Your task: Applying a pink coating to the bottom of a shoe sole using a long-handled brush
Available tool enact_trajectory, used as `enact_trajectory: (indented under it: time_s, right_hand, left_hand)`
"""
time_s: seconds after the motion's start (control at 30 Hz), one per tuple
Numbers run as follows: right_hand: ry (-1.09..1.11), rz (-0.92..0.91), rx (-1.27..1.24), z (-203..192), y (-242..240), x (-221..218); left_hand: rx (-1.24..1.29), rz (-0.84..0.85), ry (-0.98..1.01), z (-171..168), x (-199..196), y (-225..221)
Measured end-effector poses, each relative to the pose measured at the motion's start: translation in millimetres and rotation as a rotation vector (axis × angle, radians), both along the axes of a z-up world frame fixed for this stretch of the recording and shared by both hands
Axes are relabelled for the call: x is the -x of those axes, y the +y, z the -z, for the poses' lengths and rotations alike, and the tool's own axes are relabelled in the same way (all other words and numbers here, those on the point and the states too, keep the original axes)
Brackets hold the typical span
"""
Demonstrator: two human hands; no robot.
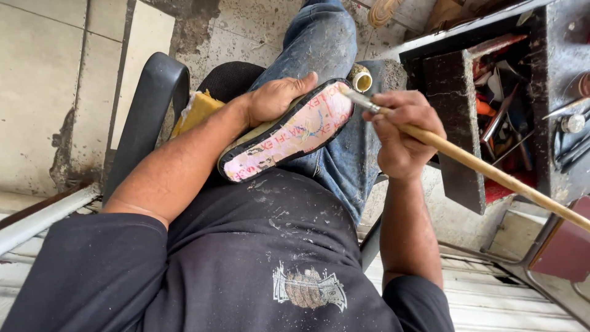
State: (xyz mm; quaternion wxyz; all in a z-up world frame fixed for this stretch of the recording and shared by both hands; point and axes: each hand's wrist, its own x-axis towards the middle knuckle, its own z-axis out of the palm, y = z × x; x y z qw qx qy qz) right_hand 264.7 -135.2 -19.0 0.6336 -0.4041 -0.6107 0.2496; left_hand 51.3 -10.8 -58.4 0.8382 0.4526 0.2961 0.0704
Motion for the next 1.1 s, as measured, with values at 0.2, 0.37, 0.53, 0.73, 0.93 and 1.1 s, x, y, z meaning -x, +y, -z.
enact_trajectory:
  time_s: [0.2, 0.37, 0.53, 0.73, 0.93, 1.1]
  right_hand:
    - [-0.282, 0.07, -0.037, -9.0, 11.1, 14.7]
    - [-0.275, 0.086, -0.017, -3.6, 12.5, 15.4]
    - [-0.317, 0.113, -0.044, 0.3, 11.6, 18.4]
    - [-0.331, 0.169, -0.073, 2.9, 14.5, 3.8]
    - [-0.266, 0.101, -0.078, 24.3, -6.3, 24.2]
    - [-0.204, 0.036, -0.052, 53.8, 2.1, -1.4]
  left_hand:
    - [0.028, 0.0, -0.104, 14.9, -1.3, 0.6]
    - [0.037, 0.046, -0.019, 17.3, -6.0, 0.7]
    - [-0.007, 0.047, -0.083, 41.3, -9.4, -1.7]
    - [-0.059, 0.076, 0.056, 35.2, -12.5, 3.1]
    - [-0.043, 0.06, 0.054, 35.9, -12.2, -0.5]
    - [-0.122, 0.068, 0.103, 19.3, -8.6, -1.7]
